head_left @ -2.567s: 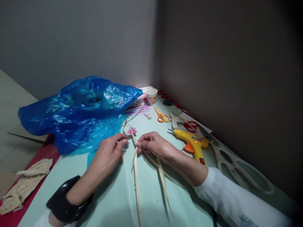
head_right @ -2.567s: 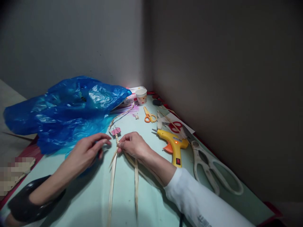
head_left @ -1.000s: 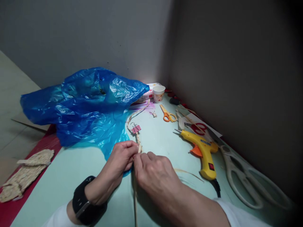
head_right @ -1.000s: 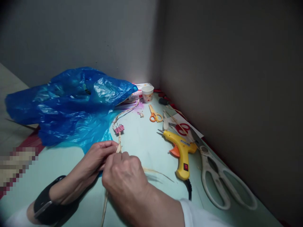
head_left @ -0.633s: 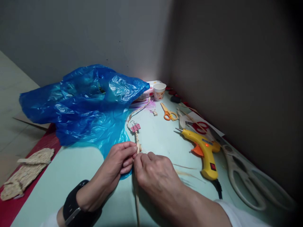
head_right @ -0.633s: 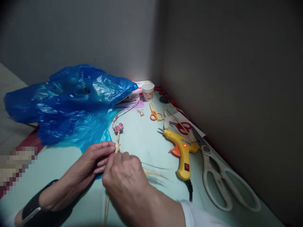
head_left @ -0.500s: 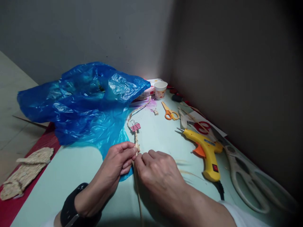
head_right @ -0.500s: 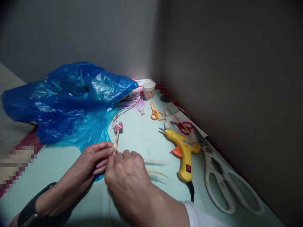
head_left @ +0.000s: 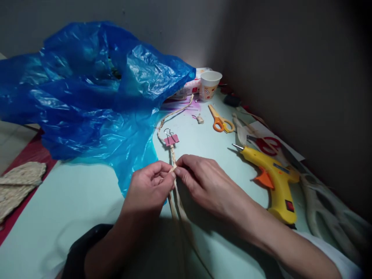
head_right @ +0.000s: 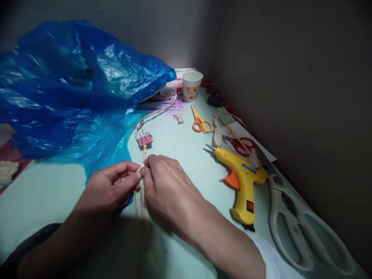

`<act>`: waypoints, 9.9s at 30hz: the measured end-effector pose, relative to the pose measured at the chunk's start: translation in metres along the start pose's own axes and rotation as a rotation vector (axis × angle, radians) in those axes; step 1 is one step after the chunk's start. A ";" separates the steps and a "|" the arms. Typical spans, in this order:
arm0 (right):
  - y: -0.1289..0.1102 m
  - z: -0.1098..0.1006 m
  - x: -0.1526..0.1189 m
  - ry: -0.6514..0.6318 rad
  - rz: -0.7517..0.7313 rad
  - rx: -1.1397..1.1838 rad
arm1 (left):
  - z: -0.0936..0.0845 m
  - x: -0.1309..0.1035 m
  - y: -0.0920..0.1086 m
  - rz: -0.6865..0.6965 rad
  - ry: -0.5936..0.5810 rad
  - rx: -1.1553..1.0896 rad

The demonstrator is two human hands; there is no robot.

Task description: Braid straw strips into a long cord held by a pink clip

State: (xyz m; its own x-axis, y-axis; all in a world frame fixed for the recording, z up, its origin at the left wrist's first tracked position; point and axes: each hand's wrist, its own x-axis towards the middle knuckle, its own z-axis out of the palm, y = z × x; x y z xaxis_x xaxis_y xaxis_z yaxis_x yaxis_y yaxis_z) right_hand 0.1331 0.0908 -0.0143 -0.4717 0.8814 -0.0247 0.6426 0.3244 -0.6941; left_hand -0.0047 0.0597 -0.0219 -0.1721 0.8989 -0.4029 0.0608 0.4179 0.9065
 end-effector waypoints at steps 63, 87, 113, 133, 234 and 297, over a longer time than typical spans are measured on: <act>0.008 -0.004 0.000 -0.143 0.295 1.041 | -0.009 0.002 0.013 -0.067 -0.437 -0.086; 0.010 -0.006 -0.003 0.026 0.023 0.334 | -0.009 0.001 0.010 0.439 -0.132 0.597; -0.013 0.028 -0.033 0.380 -0.376 -0.581 | -0.009 0.001 0.005 0.149 -0.132 0.197; 0.008 0.013 -0.010 0.121 0.008 -0.034 | -0.006 -0.001 0.007 -0.053 -0.176 0.020; -0.005 -0.002 -0.009 0.042 -0.163 -0.200 | -0.008 -0.005 0.003 0.201 -0.019 0.180; 0.001 0.011 -0.001 0.048 0.137 0.606 | -0.010 -0.037 -0.026 1.076 0.293 1.092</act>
State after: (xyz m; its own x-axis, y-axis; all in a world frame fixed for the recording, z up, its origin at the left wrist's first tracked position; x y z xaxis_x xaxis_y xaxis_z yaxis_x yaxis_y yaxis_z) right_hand 0.1272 0.0868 -0.0234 -0.3721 0.9204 -0.1200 0.2318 -0.0331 -0.9722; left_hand -0.0102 0.0141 -0.0291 0.2494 0.8253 0.5067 0.9130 -0.3748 0.1610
